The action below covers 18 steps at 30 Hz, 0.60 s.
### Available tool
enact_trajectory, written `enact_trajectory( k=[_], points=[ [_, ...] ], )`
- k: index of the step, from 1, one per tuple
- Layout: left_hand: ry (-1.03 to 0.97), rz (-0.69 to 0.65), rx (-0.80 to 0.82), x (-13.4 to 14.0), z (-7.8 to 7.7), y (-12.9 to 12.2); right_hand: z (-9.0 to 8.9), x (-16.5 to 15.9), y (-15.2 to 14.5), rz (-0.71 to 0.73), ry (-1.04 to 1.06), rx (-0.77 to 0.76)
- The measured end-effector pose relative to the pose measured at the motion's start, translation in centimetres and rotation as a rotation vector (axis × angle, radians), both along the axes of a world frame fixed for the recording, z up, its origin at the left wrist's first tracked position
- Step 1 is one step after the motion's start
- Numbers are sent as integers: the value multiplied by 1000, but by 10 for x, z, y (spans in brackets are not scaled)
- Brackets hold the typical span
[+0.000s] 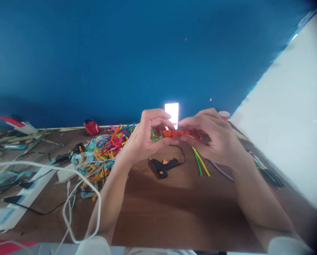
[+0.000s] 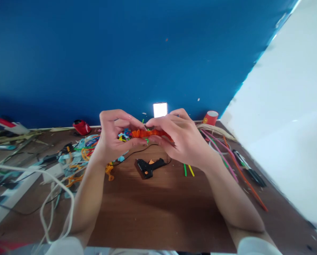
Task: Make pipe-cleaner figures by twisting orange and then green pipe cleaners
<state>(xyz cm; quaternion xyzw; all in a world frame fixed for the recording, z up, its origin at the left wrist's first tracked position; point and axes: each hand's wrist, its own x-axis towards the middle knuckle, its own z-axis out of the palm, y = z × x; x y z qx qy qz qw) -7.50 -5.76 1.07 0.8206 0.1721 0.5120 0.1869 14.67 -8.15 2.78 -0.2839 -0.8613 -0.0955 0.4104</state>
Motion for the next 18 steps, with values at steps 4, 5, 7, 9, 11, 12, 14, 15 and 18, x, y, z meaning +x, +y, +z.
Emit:
enact_trajectory(
  k=[4, 5, 7, 9, 11, 12, 14, 15, 18],
  points=[
    [97, 20, 38, -1, 3, 0, 0, 0, 0, 5, 18, -7],
    [121, 31, 59, -2, 5, 0, -1, 1, 0, 4, 17, -9],
    [138, 44, 91, -3, 8, -1, -2, 1, 0, 11, 24, 4],
    [146, 42, 114, -3, 9, -1, -2, 1, 0, 12, 24, 10],
    [171, 32, 140, -2, 8, 0, -2, 1, 0, -6, 7, 1],
    [158, 31, 143, -1, 7, 0, -2, 1, 0, -13, -1, -1],
    [90, 12, 89, 0, 4, 0, -2, 1, -1, -19, 0, -2],
    [49, -1, 48, 1, 2, 1, -2, 0, -1, -17, 8, -1],
    [12, -18, -25, 1, 1, 0, -1, 0, -1, -27, 9, -7]
  ],
)
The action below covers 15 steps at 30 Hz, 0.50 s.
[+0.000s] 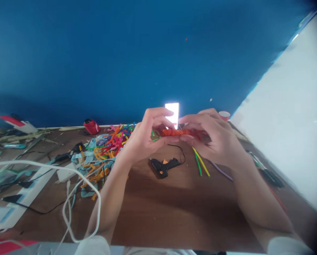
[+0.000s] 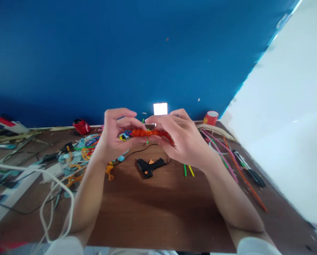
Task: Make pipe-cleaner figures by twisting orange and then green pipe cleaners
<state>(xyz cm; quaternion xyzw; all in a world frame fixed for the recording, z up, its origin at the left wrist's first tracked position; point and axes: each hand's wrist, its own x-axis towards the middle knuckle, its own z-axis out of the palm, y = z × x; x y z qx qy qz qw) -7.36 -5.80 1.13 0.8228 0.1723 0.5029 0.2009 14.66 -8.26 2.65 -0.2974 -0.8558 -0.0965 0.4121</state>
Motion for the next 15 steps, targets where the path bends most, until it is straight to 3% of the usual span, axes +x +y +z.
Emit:
enact_trajectory(
  k=[5, 9, 15],
  points=[
    [140, 116, 107, -3, 6, -2, 1, -1, -1, -3, -17, -15],
    [139, 122, 164, -3, 6, -1, 1, -1, 0, 10, -10, 1],
    [141, 115, 88, -3, 6, -1, -2, -1, 1, -30, -14, -11]
  ],
)
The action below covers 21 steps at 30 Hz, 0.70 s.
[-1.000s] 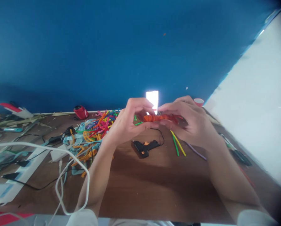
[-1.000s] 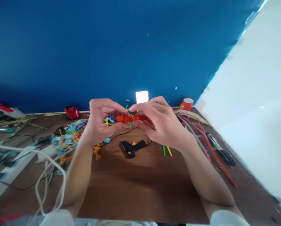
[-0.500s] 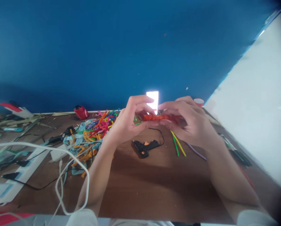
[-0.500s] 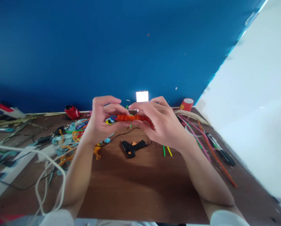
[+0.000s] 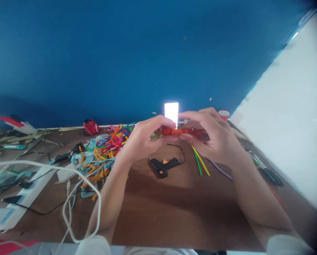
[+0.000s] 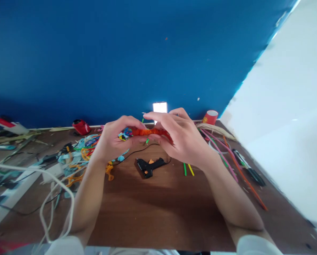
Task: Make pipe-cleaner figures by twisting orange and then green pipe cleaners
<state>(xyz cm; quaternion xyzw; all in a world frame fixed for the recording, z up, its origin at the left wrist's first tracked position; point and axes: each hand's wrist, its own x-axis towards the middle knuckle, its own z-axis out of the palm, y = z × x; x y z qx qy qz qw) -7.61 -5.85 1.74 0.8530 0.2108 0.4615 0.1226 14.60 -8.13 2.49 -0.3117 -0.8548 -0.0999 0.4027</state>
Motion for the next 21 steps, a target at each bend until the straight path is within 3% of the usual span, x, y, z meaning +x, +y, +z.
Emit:
enact_trajectory(
  k=[3, 10, 21],
  points=[
    [16, -8, -8, 1, 0, 0, 0, 0, -1, -33, 8, -4],
    [-244, -28, -113, 1, -3, 3, 1, -1, -4, -78, 31, -31],
    [-196, -118, -209, 4, 2, -4, -2, 0, -1, -75, 17, -58]
  ],
)
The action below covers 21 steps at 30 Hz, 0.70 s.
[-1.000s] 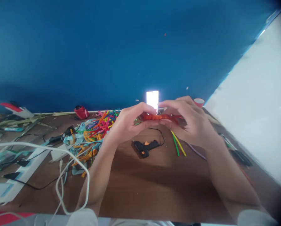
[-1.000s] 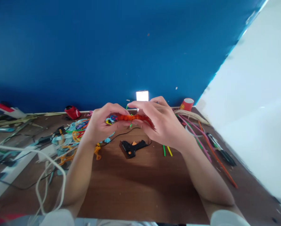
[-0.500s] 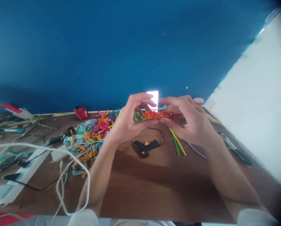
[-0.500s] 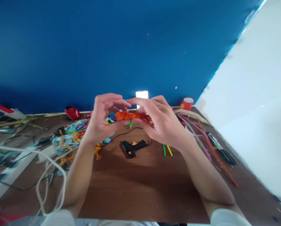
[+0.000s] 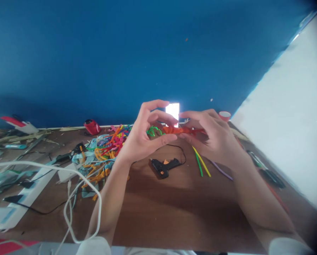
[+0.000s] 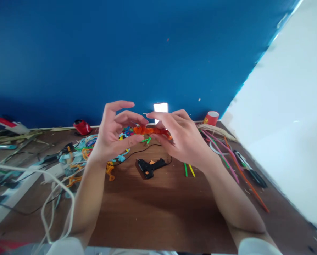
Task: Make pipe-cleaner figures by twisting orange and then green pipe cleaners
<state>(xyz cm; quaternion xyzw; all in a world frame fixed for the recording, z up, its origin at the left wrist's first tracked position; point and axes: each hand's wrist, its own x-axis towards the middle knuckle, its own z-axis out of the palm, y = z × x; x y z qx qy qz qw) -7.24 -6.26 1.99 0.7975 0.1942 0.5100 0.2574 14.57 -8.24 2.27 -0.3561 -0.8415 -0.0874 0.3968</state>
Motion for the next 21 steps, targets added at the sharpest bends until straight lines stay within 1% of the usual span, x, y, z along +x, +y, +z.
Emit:
enact_trajectory(
  k=[5, 12, 19, 21],
  points=[
    [37, 37, 3, 1, 0, -1, -1, 0, 1, -17, -45, -1],
    [84, 116, 122, 2, 0, 0, -1, -2, 3, 6, -84, -35],
    [51, 115, 70, 6, -1, -3, -2, -3, 5, -4, -125, -15],
    [-5, 135, 70, 4, -2, 0, -1, -3, 4, -7, -129, -29]
  ],
)
